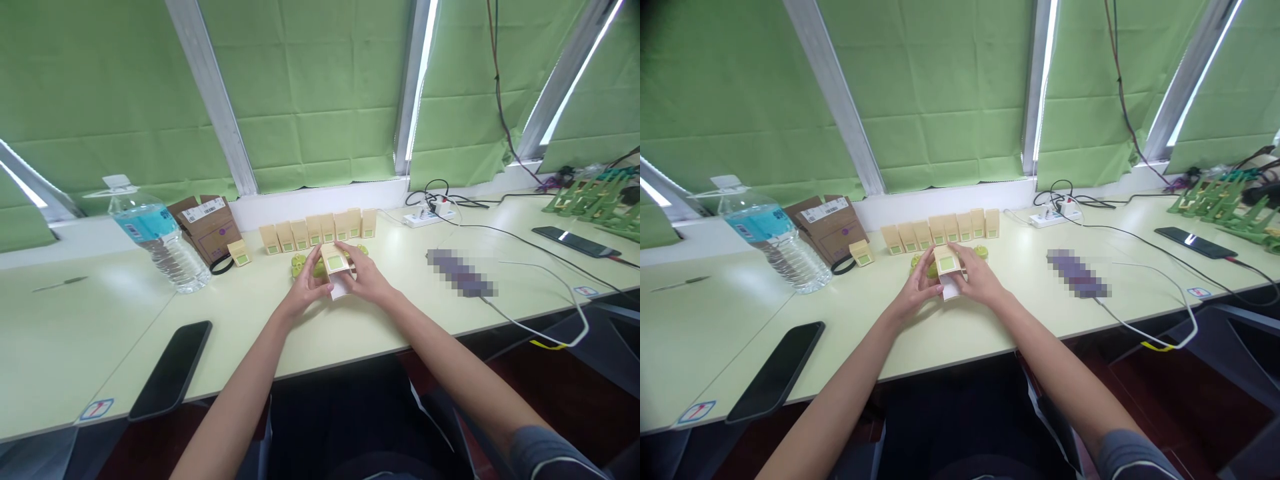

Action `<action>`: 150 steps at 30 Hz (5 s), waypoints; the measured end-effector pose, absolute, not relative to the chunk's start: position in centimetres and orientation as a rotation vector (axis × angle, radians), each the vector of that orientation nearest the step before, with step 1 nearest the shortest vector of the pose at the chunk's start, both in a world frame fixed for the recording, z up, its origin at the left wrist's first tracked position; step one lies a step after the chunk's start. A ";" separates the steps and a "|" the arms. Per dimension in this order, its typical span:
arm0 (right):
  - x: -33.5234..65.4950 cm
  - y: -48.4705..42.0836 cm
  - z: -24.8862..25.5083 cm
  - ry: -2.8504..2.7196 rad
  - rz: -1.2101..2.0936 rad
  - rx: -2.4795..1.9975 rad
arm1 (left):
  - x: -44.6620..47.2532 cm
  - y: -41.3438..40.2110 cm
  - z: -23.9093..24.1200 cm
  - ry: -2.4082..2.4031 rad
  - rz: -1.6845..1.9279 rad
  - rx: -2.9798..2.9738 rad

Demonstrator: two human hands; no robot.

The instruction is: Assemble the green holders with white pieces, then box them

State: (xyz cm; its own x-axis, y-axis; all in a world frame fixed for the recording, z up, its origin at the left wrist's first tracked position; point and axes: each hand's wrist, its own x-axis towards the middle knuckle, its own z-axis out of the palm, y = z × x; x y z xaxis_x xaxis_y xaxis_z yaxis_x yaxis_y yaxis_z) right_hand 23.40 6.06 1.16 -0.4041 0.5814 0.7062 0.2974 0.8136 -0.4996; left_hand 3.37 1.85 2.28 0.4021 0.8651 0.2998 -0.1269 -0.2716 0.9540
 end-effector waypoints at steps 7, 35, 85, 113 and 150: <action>23.6 6.4 0.8 -2.064 0.408 -0.651 | 3.2 1.8 2.4 0.773 1.109 1.528; 23.6 5.5 1.5 -1.953 0.584 -0.681 | 2.4 3.0 1.8 0.844 1.223 1.462; 24.2 5.2 1.8 -2.048 0.799 -0.534 | 2.8 3.3 1.5 0.862 1.358 1.405; 24.2 5.9 1.5 -1.959 0.797 -0.598 | 3.1 2.9 1.7 0.919 1.306 1.362; 24.1 5.2 2.1 -1.996 0.858 -0.603 | 3.3 2.5 2.1 0.927 1.346 1.411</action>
State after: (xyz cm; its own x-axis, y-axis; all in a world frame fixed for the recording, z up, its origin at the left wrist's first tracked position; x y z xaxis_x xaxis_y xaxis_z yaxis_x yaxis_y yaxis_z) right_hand 24.11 5.17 2.12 -0.5151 0.6812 0.5202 0.0913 0.6470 -0.7570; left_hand 3.25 2.54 2.12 0.1092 0.9547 0.2767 -0.0822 -0.2687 0.9597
